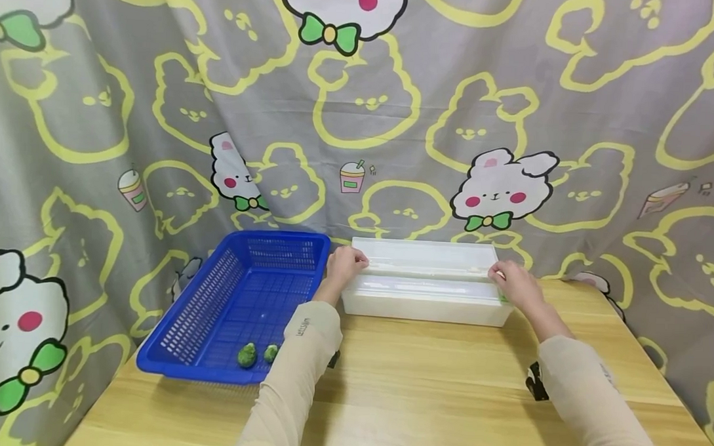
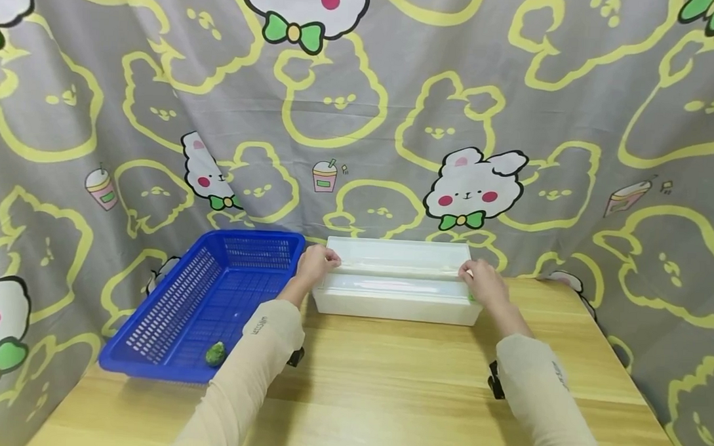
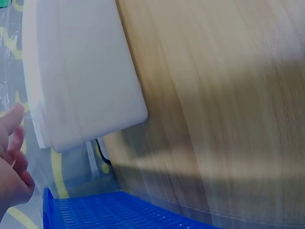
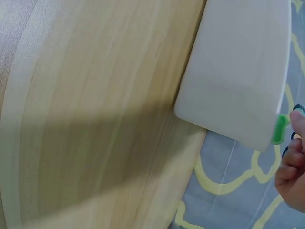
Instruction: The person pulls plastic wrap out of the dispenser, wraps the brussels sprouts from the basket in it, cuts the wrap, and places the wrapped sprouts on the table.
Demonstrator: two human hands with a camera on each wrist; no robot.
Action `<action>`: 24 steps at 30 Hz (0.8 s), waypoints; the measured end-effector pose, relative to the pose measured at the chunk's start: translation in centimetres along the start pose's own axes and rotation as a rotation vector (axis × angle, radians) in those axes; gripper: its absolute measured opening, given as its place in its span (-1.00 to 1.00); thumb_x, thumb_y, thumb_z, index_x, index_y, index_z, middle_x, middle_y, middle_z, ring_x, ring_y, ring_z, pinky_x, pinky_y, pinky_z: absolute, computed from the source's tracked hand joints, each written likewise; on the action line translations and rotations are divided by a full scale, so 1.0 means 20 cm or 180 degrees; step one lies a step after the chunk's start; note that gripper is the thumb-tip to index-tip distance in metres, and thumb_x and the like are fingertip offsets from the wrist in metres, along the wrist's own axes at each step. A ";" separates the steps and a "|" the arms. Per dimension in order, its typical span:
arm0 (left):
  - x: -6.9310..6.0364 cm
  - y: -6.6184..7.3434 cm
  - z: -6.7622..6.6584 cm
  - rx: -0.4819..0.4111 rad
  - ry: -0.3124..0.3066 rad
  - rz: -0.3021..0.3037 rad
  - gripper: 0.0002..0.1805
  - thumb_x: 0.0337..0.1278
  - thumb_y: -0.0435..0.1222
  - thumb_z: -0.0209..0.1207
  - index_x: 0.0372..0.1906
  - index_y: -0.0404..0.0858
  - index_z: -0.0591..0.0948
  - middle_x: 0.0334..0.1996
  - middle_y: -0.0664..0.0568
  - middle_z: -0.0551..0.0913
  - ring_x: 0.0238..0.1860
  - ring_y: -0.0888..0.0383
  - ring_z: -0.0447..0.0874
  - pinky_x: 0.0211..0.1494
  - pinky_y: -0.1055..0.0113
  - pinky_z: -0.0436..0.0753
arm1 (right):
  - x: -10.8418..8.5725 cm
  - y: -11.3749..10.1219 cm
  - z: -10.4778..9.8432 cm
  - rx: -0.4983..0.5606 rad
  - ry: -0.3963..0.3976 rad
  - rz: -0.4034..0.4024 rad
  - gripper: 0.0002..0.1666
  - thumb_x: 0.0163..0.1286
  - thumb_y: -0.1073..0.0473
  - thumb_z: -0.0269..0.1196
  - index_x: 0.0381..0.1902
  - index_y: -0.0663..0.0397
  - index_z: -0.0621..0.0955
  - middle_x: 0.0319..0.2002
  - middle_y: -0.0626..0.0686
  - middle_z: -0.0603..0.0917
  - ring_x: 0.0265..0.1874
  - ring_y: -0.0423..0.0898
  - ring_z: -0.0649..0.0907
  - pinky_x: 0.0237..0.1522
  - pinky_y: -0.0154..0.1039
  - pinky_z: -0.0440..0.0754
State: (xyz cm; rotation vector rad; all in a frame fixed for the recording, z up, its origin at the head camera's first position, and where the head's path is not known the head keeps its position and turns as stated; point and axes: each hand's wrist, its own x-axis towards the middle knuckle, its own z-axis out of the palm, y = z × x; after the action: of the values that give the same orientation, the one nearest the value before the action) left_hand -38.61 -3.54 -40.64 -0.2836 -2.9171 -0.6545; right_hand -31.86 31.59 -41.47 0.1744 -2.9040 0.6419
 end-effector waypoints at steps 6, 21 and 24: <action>0.00 0.02 0.00 -0.0070 -0.0027 -0.0202 -0.86 0.03 -0.13 0.24 -0.33 -0.04 0.73 -0.19 0.04 0.69 -0.15 0.03 0.61 -0.18 0.19 0.52 | -0.01 0.03 0.01 -0.0182 -0.0158 0.0088 -0.76 0.41 0.13 -0.03 -0.29 0.20 0.48 -0.50 0.13 0.54 -0.57 -0.03 0.43 -0.54 -0.16 0.32; 0.00 0.00 0.01 -0.0314 0.0038 -0.0526 -0.85 0.03 -0.08 0.24 -0.37 -0.03 0.71 -0.17 0.00 0.66 -0.15 0.03 0.58 -0.11 0.10 0.50 | -0.02 0.08 0.01 0.0291 0.0031 -0.0262 -0.67 0.38 0.14 0.06 -0.22 0.35 0.60 -0.35 0.24 0.65 -0.38 0.10 0.59 -0.26 0.04 0.50; 0.00 0.00 0.00 -0.0412 -0.0012 -0.0554 -0.85 0.02 -0.09 0.25 -0.37 -0.05 0.71 -0.15 -0.01 0.66 -0.15 0.03 0.58 -0.14 0.11 0.51 | -0.02 0.10 0.02 0.0679 0.0184 -0.0124 -0.62 0.37 0.12 0.08 -0.19 0.40 0.60 -0.24 0.33 0.64 -0.24 0.16 0.59 -0.16 0.05 0.50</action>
State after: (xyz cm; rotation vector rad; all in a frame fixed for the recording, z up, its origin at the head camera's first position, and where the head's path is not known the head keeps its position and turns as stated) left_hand -38.59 -3.52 -40.71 -0.0440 -2.9305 -0.8707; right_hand -31.77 33.26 -42.67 0.2336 -2.7655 0.9334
